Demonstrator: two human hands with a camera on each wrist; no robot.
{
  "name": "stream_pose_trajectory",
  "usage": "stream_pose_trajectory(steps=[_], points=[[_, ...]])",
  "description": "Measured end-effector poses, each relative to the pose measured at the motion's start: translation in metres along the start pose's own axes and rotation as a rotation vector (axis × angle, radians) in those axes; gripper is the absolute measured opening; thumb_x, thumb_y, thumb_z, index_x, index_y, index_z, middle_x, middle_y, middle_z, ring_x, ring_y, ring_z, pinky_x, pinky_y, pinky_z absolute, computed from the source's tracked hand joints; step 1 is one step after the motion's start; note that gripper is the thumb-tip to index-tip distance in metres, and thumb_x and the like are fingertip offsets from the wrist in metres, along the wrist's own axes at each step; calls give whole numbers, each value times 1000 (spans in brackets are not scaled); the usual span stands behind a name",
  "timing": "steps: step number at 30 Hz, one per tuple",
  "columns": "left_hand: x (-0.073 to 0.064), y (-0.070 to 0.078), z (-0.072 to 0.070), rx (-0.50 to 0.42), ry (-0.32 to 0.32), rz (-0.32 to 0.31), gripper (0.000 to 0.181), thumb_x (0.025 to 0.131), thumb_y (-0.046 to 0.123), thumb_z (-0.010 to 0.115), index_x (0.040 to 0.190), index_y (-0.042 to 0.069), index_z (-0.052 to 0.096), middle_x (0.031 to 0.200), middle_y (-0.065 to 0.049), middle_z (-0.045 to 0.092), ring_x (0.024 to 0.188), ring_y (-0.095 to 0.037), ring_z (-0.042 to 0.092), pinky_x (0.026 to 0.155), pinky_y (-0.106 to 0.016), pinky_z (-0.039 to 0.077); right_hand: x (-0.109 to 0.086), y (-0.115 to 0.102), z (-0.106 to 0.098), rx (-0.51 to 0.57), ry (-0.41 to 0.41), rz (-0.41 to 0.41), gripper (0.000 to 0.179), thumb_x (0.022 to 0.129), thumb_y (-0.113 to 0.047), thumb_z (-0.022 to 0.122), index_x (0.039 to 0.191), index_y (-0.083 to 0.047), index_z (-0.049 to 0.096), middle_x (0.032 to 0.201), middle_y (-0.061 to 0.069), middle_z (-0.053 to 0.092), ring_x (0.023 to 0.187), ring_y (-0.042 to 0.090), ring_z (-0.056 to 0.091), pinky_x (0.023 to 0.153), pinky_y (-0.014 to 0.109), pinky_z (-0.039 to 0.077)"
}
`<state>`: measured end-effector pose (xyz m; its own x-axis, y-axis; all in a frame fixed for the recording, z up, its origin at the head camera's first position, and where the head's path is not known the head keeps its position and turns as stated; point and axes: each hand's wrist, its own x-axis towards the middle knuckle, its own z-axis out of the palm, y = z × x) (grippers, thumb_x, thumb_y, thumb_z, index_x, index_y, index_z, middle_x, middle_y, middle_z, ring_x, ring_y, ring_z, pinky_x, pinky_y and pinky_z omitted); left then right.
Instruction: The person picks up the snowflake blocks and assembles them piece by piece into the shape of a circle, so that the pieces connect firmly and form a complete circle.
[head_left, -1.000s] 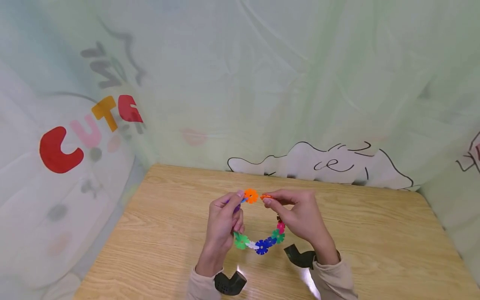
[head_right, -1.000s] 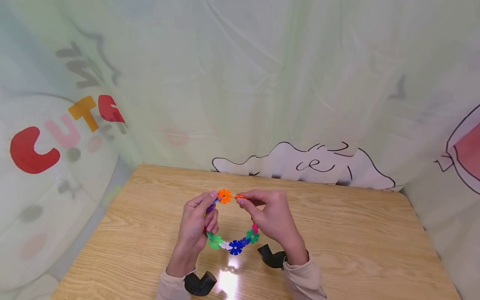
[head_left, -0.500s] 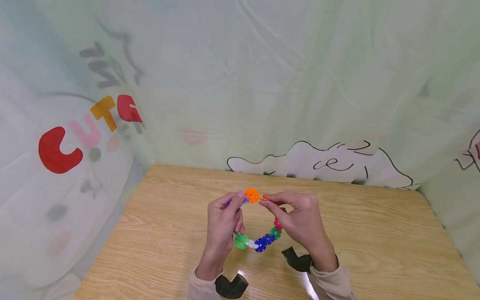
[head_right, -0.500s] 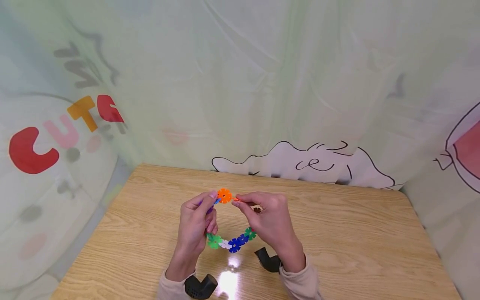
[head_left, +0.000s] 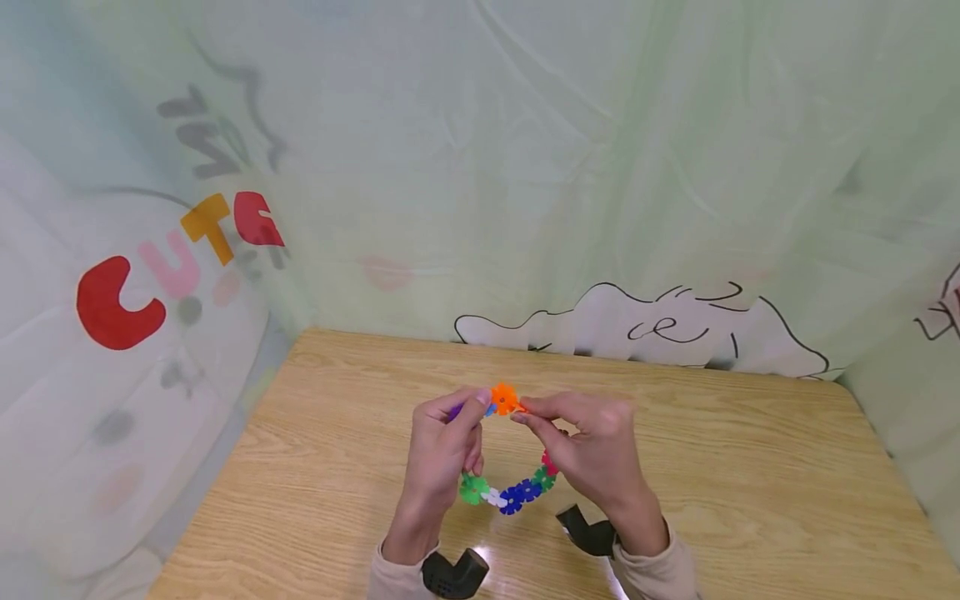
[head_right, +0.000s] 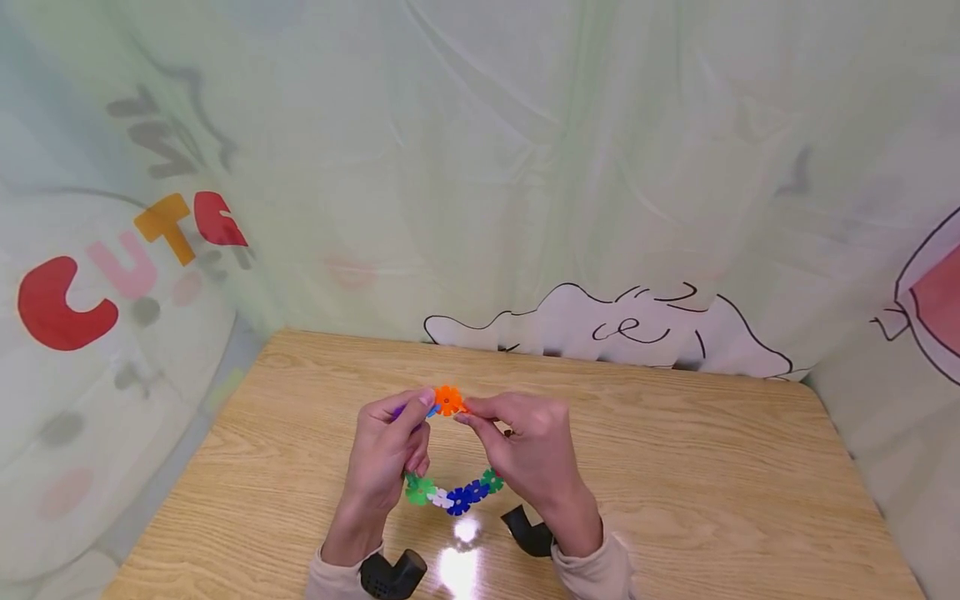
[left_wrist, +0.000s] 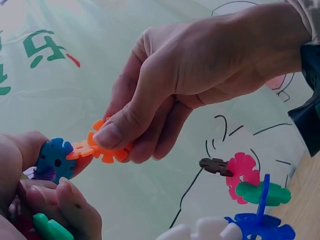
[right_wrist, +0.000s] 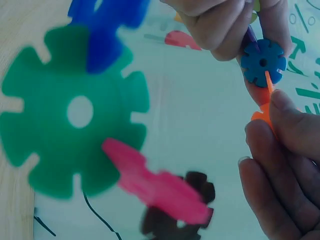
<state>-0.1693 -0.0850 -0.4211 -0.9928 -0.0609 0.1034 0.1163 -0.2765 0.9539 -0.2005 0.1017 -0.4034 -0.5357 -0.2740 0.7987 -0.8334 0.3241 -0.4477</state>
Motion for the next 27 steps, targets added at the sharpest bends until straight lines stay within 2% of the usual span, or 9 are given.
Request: stream_pose_trajectory(steps=[5, 8, 10, 12, 15, 18, 20, 24, 27], points=[[0, -1, -2, -11, -15, -23, 27, 105, 14, 65, 109, -11, 73, 45, 4, 38, 34, -8, 39, 36, -20, 45, -1, -1, 2, 22, 15, -3, 24, 65, 10, 94, 84, 1, 82, 82, 14, 81, 67, 26, 79, 58, 16, 58], [0, -2, -3, -24, 6, -35, 26, 105, 15, 65, 109, -9, 73, 45, 5, 38, 34, -8, 38, 36, -20, 45, 0, -1, 3, 28, 12, 1, 27, 65, 9, 95, 88, 0, 83, 82, 12, 81, 64, 21, 77, 57, 15, 57], [1, -3, -3, -44, 27, -48, 23, 105, 17, 66, 103, -5, 74, 45, 5, 37, 35, -8, 38, 36, -20, 44, 0, 1, 2, 49, -15, 38, 33, 66, 7, 95, 96, 0, 83, 86, 11, 82, 67, 21, 78, 61, 17, 60], [3, -4, -2, -79, 58, -67, 21, 104, 19, 67, 93, 2, 75, 45, 5, 36, 35, -8, 37, 37, -20, 44, -1, 5, -1, 56, -57, 117, 40, 70, 2, 95, 108, -1, 81, 93, 10, 82, 72, 20, 80, 65, 20, 63], [5, -5, -2, -134, 98, -74, 30, 104, 21, 68, 76, 10, 66, 45, 6, 34, 35, -8, 35, 37, -19, 42, -3, 13, -13, 55, -143, 311, 47, 83, -7, 90, 127, -5, 74, 106, 9, 82, 87, 21, 81, 77, 26, 65], [6, -5, -3, -174, 132, -58, 40, 104, 21, 68, 68, 10, 55, 45, 7, 32, 36, -8, 35, 37, -19, 40, -6, 22, -27, 52, -255, 504, 41, 100, -18, 75, 139, -10, 66, 117, 7, 80, 98, 22, 80, 87, 30, 65], [6, -4, -4, -189, 143, -45, 43, 104, 22, 67, 67, 10, 50, 46, 6, 31, 36, -8, 35, 37, -19, 40, -8, 29, -35, 110, -340, 606, 37, 109, -24, 62, 142, -8, 60, 122, 11, 78, 106, 25, 78, 93, 37, 64], [6, -4, -4, -209, 152, -26, 46, 106, 22, 65, 67, 9, 44, 47, 6, 31, 36, -9, 36, 37, -19, 39, -8, 36, -45, 297, -516, 731, 39, 116, -26, 42, 145, -1, 50, 127, 18, 73, 115, 31, 74, 102, 46, 61], [5, -4, -4, -221, 153, -7, 49, 106, 23, 64, 66, 9, 40, 48, 6, 31, 37, -9, 37, 38, -19, 40, -8, 35, -46, 443, -587, 752, 35, 117, -23, 38, 137, 3, 49, 128, 21, 73, 118, 31, 72, 103, 44, 59]])
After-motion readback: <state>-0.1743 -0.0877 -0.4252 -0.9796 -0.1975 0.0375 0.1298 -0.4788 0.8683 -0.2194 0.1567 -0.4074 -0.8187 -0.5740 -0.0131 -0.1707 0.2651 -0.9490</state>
